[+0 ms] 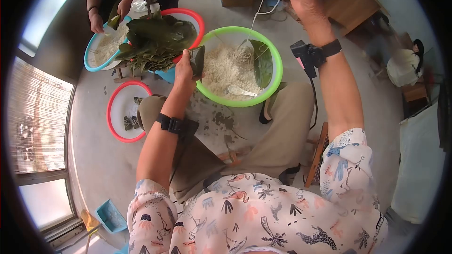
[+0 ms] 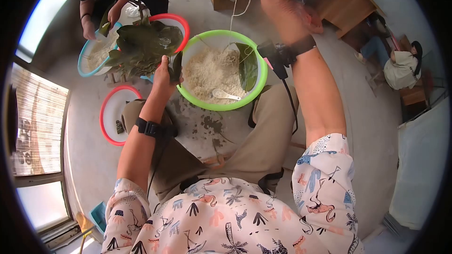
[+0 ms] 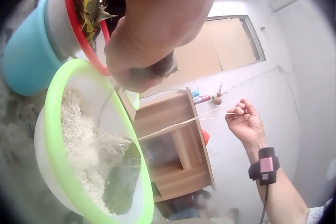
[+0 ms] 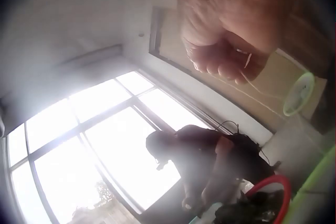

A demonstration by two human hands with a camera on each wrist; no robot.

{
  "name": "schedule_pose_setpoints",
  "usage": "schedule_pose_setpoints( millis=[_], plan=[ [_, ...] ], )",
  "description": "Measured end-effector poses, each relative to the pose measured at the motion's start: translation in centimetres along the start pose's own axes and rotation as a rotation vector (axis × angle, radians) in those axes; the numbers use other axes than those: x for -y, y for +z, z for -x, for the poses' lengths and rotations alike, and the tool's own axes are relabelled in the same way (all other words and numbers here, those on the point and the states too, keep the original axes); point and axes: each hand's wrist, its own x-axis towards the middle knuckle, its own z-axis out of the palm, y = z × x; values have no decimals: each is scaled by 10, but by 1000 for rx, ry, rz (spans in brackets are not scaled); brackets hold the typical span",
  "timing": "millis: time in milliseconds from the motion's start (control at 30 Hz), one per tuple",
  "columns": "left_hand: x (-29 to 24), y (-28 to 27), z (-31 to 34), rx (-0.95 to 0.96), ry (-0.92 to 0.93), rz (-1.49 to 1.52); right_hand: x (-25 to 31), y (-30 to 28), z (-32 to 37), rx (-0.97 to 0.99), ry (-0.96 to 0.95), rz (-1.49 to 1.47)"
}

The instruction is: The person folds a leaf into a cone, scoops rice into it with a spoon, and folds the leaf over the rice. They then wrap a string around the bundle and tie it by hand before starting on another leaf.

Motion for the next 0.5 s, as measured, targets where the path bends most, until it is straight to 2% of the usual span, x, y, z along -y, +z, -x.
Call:
schedule_pose_setpoints(
  millis=[67,133,200,233,267,300,333,367,500],
  plan=[
    [-4,-1,0,40,46,-1,23,1,-5,53,-129,-144],
    [-14,6,5,-13,16,-11,38,11,-1,56,-172,-113],
    [-19,9,1,68,58,28,32,6,3,236,83,167],
    [-27,19,5,23,37,24,30,9,7,246,124,243],
    [-32,20,6,108,128,23,24,13,14,262,165,311],
    [-44,33,15,4,70,53,15,14,21,300,220,328],
    [-49,36,18,50,73,69,7,15,24,329,294,354],
    [-58,38,22,63,95,70,4,22,23,337,288,342],
    [-81,62,47,246,112,105,-22,32,57,544,426,405]
  ],
)
